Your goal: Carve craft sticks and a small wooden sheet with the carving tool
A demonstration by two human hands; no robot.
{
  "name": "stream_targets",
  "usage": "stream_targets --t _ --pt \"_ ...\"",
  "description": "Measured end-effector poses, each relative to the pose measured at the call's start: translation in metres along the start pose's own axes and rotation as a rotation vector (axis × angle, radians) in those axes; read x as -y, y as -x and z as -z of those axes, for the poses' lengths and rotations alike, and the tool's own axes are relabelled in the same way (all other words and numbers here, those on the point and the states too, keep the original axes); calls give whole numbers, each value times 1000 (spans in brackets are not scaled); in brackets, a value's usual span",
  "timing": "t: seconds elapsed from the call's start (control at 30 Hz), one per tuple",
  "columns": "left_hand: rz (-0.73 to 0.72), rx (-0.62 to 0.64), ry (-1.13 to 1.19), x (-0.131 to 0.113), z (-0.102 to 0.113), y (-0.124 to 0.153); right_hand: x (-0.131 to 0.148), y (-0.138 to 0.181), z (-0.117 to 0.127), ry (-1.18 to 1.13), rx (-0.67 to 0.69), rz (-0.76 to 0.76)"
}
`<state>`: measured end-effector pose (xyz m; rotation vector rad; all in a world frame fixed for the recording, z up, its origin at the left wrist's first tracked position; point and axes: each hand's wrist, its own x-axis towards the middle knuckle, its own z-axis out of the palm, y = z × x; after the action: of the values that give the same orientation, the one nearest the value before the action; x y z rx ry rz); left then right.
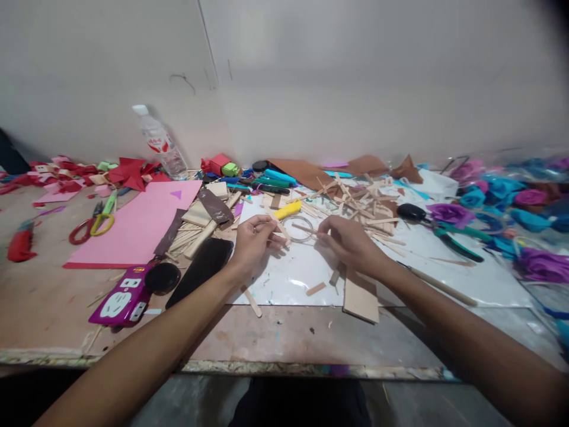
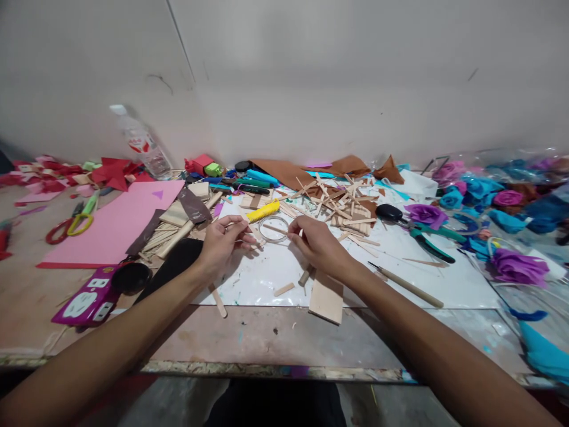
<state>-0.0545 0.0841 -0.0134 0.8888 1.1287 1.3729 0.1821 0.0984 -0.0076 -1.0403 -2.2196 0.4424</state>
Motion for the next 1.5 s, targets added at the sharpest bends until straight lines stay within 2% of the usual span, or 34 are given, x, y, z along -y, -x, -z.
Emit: stream_targets --t 0.07,0.13,0.4,0.67,0.93,1.1,1.17,1.27,1.4,1.5 --pt "5 8 21 0 -1 1 -2 0 -1 -47 -92 7" --pt "28 48 40 1 -4 6 -1 2 -3 -105 -127 40" --pt "100 268 60 4 -21 34 13 9 -9 -263 -87 279" --pt "129 260 91 6 -21 38 16 12 -10 -352 -29 268" --pt "186 246 110 2 -21 41 20 16 -4 -124 18 366" --pt "155 217 86 1 -21 39 19 17 -4 -117 -11 365" --pt "129 180 67 1 -19 36 18 15 -4 -149 -91 331" --pt "87 108 32 1 -15 29 12 10 -5 -199 -190 187" --pt "58 80 -27 2 -10 21 1 4 -8 -419 -126 -96" --pt "53 104 -68 3 -8 18 -3 4 -11 -523 -87 -205"
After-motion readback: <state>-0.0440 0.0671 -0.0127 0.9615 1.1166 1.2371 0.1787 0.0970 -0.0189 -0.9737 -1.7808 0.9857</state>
